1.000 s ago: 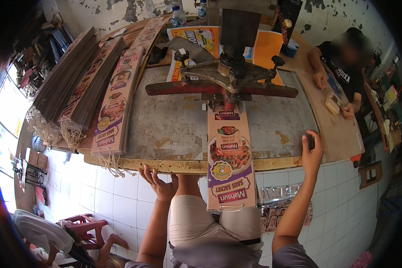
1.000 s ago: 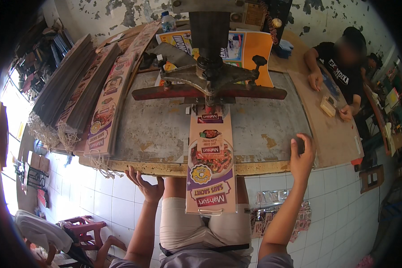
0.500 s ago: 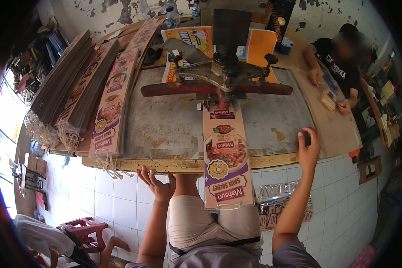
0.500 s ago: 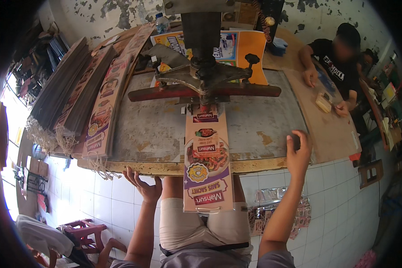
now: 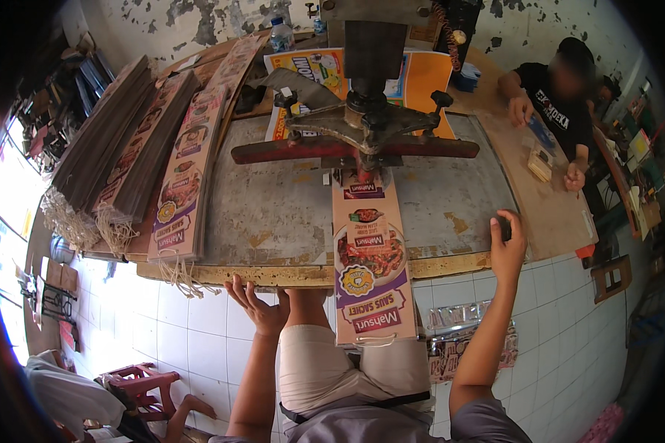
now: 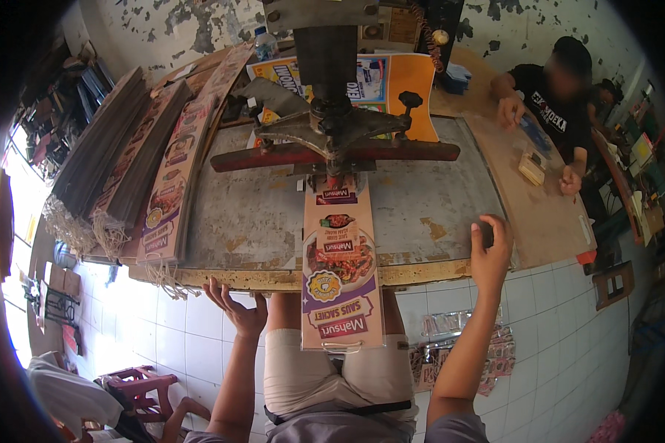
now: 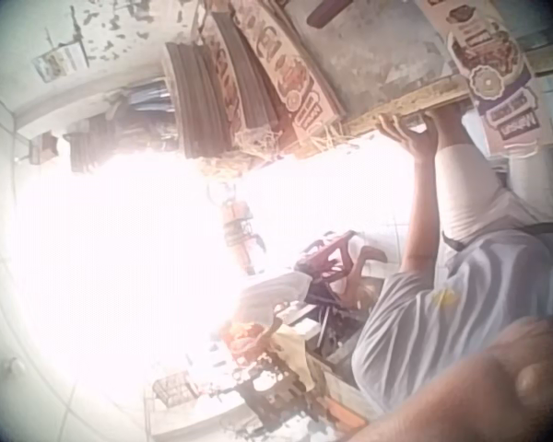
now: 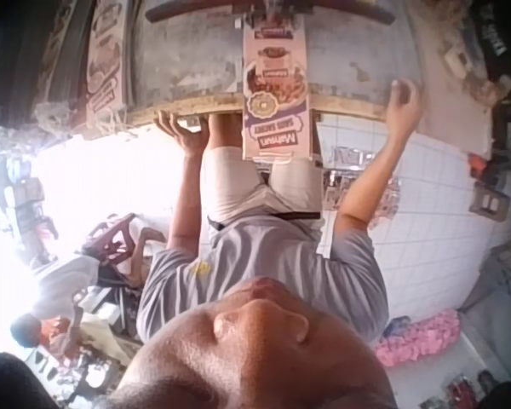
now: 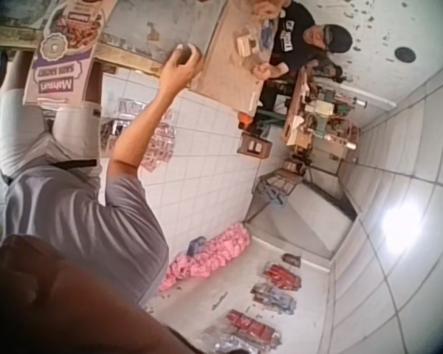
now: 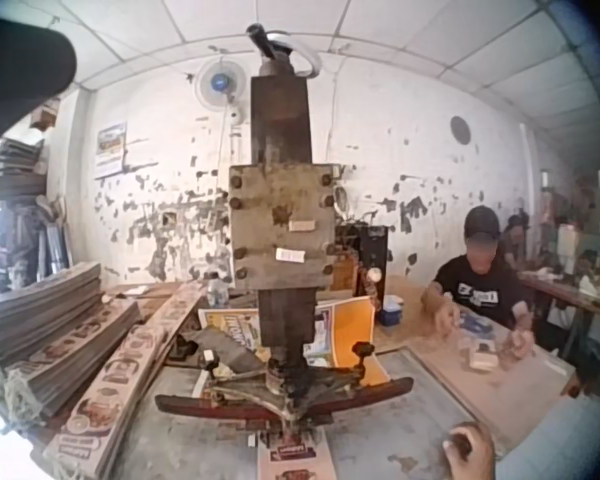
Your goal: The person performs screen printing on product packaging by aligning a long sheet of printed packets under a press, pulling down the lever to apply ink, and repeating the process for subsequent sections.
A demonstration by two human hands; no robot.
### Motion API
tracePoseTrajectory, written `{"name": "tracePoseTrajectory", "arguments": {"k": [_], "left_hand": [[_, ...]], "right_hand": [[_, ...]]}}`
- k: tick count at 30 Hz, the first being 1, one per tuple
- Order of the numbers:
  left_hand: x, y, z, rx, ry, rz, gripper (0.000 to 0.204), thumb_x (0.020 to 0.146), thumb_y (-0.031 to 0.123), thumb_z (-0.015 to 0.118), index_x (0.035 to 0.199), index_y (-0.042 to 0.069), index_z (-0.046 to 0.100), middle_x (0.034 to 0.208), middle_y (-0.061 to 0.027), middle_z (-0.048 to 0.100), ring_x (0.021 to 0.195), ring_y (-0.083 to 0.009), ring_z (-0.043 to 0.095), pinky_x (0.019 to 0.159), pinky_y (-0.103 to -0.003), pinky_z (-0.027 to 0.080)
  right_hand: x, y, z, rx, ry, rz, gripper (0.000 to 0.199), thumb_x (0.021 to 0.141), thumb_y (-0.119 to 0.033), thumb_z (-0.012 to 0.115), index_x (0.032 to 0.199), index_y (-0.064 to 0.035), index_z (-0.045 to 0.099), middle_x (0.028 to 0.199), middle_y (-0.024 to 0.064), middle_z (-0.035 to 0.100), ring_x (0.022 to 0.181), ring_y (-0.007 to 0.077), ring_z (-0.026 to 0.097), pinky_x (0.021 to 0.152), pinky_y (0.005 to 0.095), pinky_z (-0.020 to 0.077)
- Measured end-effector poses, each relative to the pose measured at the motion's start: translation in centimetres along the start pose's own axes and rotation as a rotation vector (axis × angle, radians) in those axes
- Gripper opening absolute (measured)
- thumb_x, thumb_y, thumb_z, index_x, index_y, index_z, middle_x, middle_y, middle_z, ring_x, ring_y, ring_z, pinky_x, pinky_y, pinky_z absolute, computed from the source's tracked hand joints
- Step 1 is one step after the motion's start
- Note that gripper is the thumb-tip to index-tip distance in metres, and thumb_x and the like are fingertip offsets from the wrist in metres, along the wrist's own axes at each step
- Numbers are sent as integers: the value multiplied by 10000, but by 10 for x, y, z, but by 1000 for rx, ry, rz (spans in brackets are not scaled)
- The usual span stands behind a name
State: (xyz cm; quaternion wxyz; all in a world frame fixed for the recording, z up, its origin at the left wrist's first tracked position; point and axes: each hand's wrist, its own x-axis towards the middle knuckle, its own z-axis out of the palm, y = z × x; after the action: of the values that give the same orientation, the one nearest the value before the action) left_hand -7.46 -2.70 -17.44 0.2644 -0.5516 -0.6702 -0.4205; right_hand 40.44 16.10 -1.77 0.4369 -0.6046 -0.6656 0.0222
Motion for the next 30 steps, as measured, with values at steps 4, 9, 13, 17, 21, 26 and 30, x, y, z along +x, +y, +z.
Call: {"name": "tracePoseTrajectory", "arguments": {"k": [4,9,13,17,21,26,30], "left_hand": [[1,1,-1,-6,2,4,854,948,227,726,1627,33,246,1692,-323,271,1589,-645,136,1258,-767,170],[0,0,0,-1,1,3,864,946,224,727,1633,39,237,1691,-323,273,1589,-645,139,1258,-767,171],[-2,-1,0,-4,-2,-1,871,943,222,732,1637,50,236,1688,-325,277,1589,-644,141,1256,-771,169],[-2,-1,-1,-2,-4,0,868,945,229,733,1637,53,239,1689,-326,278,1588,-642,146,1253,-772,173],[-2,0,1,-3,1,-8,855,954,246,728,1634,54,248,1691,-326,277,1586,-641,151,1247,-772,182],[0,-1,1,-12,17,10,853,965,251,719,1645,59,241,1695,-321,274,1588,-640,146,1247,-771,181],[0,0,0,-18,2,1,862,962,241,722,1649,57,235,1700,-319,266,1590,-640,140,1249,-771,176]], "right_hand": [[0,-5,-1,-7,1,12,256,1044,-240,723,1223,-61,686,1280,120,703,1264,353,639,1101,450,482],[0,-5,-2,-34,9,1,261,1051,-227,711,1229,-37,693,1273,138,727,1240,351,679,1097,421,490],[-1,-6,-1,-25,16,2,254,1049,-219,709,1225,-36,694,1273,141,729,1238,350,681,1095,421,492],[-1,-7,-1,-14,13,11,253,1047,-214,711,1224,-33,696,1268,142,730,1235,344,682,1097,419,491],[-2,-5,-1,-2,23,17,257,1044,-210,717,1223,-28,696,1265,144,730,1235,338,681,1098,418,490],[0,-5,0,-8,22,8,259,1041,-214,723,1219,-29,697,1261,147,729,1236,345,678,1100,421,489],[-1,-7,-1,-22,22,13,260,1044,-223,721,1220,-32,698,1262,146,729,1238,349,678,1102,424,489]]}}
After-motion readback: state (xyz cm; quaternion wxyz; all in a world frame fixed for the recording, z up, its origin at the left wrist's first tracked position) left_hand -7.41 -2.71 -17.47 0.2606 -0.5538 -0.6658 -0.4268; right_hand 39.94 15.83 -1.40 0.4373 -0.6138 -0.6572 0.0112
